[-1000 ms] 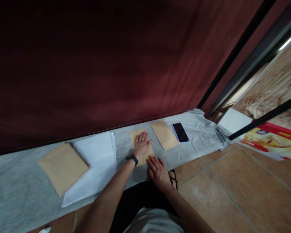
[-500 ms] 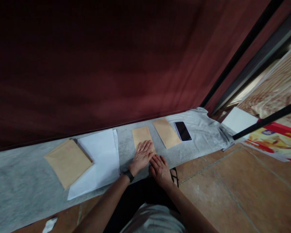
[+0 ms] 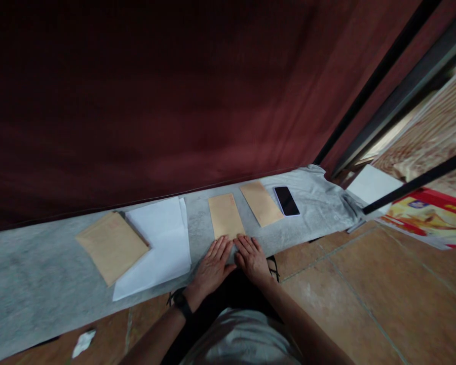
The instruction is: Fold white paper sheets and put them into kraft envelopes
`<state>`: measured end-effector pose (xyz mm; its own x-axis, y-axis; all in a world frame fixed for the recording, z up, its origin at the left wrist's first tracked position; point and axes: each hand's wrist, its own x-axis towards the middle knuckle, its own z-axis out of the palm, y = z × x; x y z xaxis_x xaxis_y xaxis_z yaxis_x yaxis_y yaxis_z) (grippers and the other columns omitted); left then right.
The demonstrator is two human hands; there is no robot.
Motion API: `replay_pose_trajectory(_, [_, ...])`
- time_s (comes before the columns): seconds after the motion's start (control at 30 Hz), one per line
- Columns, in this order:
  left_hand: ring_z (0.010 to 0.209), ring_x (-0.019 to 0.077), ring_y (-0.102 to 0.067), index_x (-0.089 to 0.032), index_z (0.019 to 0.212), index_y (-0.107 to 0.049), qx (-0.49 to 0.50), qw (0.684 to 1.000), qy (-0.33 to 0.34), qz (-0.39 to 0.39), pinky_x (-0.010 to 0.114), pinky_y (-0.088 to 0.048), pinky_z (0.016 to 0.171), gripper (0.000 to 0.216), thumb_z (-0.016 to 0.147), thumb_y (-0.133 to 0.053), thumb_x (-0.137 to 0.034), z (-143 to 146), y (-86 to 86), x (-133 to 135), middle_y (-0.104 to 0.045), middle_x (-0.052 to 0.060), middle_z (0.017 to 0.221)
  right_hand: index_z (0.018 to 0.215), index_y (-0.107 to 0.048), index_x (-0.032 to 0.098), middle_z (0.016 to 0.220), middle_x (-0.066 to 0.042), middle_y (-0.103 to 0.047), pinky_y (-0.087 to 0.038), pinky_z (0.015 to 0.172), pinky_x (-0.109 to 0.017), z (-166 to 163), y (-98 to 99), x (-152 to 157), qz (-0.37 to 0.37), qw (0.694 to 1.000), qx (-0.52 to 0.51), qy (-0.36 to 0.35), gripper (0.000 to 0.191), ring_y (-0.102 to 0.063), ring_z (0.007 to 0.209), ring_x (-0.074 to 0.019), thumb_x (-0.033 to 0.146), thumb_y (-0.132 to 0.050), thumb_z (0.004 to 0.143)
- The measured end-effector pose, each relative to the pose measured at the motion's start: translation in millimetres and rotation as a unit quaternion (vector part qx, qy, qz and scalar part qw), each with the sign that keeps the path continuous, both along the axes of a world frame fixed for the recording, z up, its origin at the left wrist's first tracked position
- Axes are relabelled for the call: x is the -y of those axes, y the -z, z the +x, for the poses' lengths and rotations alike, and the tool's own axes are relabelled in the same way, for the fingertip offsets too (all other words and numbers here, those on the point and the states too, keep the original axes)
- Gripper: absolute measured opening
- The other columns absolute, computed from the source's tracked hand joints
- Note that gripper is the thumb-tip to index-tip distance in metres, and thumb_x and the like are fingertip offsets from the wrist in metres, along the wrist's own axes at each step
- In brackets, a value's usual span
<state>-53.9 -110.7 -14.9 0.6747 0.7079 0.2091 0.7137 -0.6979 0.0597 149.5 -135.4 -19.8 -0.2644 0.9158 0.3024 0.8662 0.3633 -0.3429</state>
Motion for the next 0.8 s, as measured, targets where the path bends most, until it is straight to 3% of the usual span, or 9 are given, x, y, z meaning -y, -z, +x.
replay_pose_trajectory(0.4, [0.153,0.0312,-0.031,-0.019,0.156,-0.038,-0.003,1.0,-0.004,0.004,0.049,-0.037,0.121,0.068,0.098,-0.056,-0.05,-1.4,-1.0,2.0,-0.034,0.016,0.165,0.148,-0.051,0.016,0.15,-0.012,-0.056,-0.031,0.124,-0.048,12.5,-0.4,9.3,0.03,0.998,0.004,0.062,0.045,-0.047,0.143,-0.0239,0.028,-0.044,0.105])
replay_pose_trajectory(0.6, [0.152,0.0302,-0.032,-0.015,0.152,-0.044,-0.008,1.0,-0.003,0.017,0.048,-0.037,0.121,0.065,0.099,-0.053,-0.052,-1.0,0.1,1.3,-0.037,0.017,0.163,0.147,-0.052,0.016,0.152,-0.011,-0.054,-0.034,0.122,-0.047,-10.8,-4.5,2.8,0.016,1.0,0.0,-0.002,0.045,-0.046,0.144,-0.0233,0.028,-0.045,0.105])
replay_pose_trajectory(0.8, [0.151,0.0289,-0.036,-0.014,0.157,-0.034,0.014,0.999,-0.006,0.029,0.048,-0.038,0.121,0.069,0.1,-0.05,-0.05,-8.7,2.7,6.5,-0.041,0.017,0.161,0.152,-0.047,0.02,0.152,-0.009,-0.054,-0.035,0.122,-0.047,2.1,-2.5,5.8,0.024,1.0,0.001,0.016,0.047,-0.049,0.142,-0.0224,0.025,-0.044,0.105])
